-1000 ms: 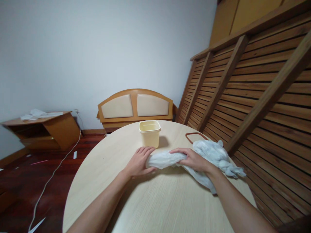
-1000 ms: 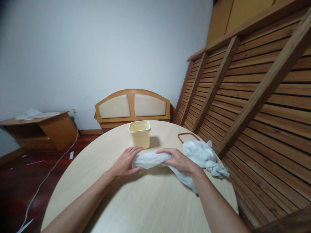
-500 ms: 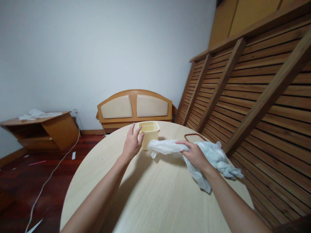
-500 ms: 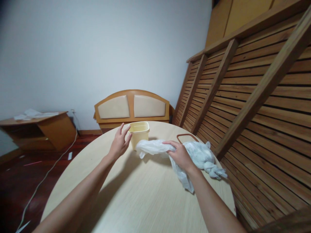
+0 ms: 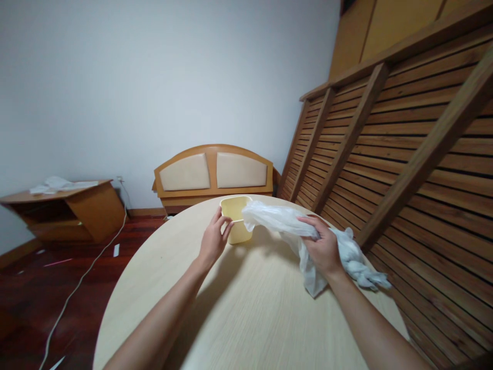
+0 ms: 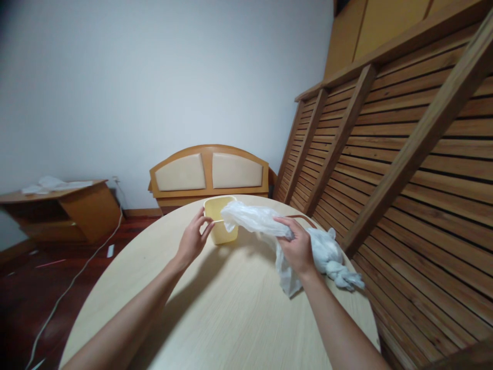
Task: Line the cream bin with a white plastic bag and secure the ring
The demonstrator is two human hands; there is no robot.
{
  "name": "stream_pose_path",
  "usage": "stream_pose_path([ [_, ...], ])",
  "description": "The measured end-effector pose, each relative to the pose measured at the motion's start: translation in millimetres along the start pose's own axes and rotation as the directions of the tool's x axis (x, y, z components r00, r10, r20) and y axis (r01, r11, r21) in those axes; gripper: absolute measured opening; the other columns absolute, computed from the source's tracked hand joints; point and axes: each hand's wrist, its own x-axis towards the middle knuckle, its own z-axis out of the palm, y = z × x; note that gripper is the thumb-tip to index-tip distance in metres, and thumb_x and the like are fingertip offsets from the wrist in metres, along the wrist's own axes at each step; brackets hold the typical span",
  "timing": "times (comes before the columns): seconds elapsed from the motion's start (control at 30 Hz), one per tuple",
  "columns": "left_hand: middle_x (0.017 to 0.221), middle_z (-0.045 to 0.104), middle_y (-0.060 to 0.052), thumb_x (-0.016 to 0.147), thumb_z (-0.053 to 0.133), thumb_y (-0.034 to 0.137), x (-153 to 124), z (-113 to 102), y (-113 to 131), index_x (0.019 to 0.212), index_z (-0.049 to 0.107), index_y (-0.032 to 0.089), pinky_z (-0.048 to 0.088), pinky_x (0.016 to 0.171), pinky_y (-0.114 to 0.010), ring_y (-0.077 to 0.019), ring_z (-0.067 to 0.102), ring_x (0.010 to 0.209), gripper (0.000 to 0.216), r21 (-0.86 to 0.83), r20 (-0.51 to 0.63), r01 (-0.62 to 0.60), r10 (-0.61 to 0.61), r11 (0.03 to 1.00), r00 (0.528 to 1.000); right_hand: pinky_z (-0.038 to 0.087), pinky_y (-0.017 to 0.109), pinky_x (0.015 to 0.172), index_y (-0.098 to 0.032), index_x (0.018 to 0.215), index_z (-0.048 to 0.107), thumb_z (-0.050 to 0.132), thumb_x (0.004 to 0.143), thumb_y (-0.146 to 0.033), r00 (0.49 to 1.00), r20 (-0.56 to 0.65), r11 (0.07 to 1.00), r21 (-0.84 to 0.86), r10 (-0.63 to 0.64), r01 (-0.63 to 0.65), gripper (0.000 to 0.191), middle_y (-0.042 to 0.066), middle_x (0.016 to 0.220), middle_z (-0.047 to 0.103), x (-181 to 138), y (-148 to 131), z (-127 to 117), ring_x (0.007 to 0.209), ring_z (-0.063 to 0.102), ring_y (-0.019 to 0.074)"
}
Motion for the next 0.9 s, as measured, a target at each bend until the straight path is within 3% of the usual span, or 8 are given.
stream_pose_path([
  [0.17,0.164,0.032,-0.016,0.102,0.051,0.029,-28,-1,15,0.096,0.065,0.020,0.054,0.104,-0.046,-0.0293,0.049,0.141,0.018,0.069,0.024,-0.175,0.173,0.982,0.985,0.055,0.042,0.094,-0.024,0.107,0.074,0.063,0.083,-0.020,0.990,-0.002,0.984,-0.111,-0.143,0.142,0.027,0.007,0.108,0.075,-2,-7,-4,0.104,0.069,0.0273],
  [0.27,0.163,0.033,-0.016,0.102,0.049,0.028,-41,-2,19,0.097,0.066,0.022,0.060,0.094,-0.043,-0.0274,0.067,0.122,0.019,0.137,0.054,-0.258,0.253,0.956,0.966,0.053,0.045,0.095,-0.027,0.108,0.074,0.058,0.081,-0.016,0.968,0.112,0.949,-0.201,-0.225,0.244,0.033,0.006,0.108,0.075,-4,-10,-5,0.105,0.068,0.0286],
  [0.37,0.162,0.034,-0.016,0.102,0.049,0.026,-47,-1,23,0.099,0.067,0.022,0.061,0.088,-0.040,-0.0254,0.072,0.111,0.019,0.207,0.082,-0.321,0.311,0.924,0.947,0.050,0.048,0.097,-0.028,0.111,0.074,0.054,0.076,-0.008,0.923,0.255,0.895,-0.270,-0.289,0.355,0.045,0.005,0.110,0.076,-7,-13,-3,0.106,0.068,0.0290],
  [0.53,0.161,0.039,-0.014,0.103,0.047,0.024,-52,-1,28,0.099,0.069,0.022,0.061,0.084,-0.039,-0.0226,0.072,0.101,0.022,0.271,0.169,-0.408,0.374,0.872,0.912,0.045,0.049,0.098,-0.026,0.120,0.071,0.052,0.070,0.001,0.847,0.464,0.833,-0.337,-0.258,0.439,0.060,0.007,0.122,0.073,-13,-26,8,0.107,0.067,0.0290],
  [0.7,0.158,0.044,-0.013,0.102,0.048,0.023,-54,-2,30,0.101,0.068,0.022,0.061,0.085,-0.037,-0.0235,0.070,0.106,0.020,0.306,0.210,-0.489,0.444,0.817,0.871,0.044,0.049,0.097,-0.022,0.129,0.064,0.054,0.072,0.005,0.756,0.606,0.757,-0.365,-0.249,0.542,0.064,0.012,0.131,0.069,-21,-44,23,0.113,0.065,0.0306],
  [0.9,0.158,0.044,-0.013,0.103,0.047,0.024,-54,-3,34,0.105,0.068,0.024,0.062,0.085,-0.040,-0.0225,0.072,0.102,0.021,0.315,0.267,-0.506,0.436,0.803,0.859,0.045,0.048,0.094,-0.021,0.123,0.065,0.057,0.084,0.001,0.666,0.712,0.747,-0.315,-0.222,0.585,0.045,0.013,0.126,0.070,-8,-58,45,0.111,0.065,0.0303],
])
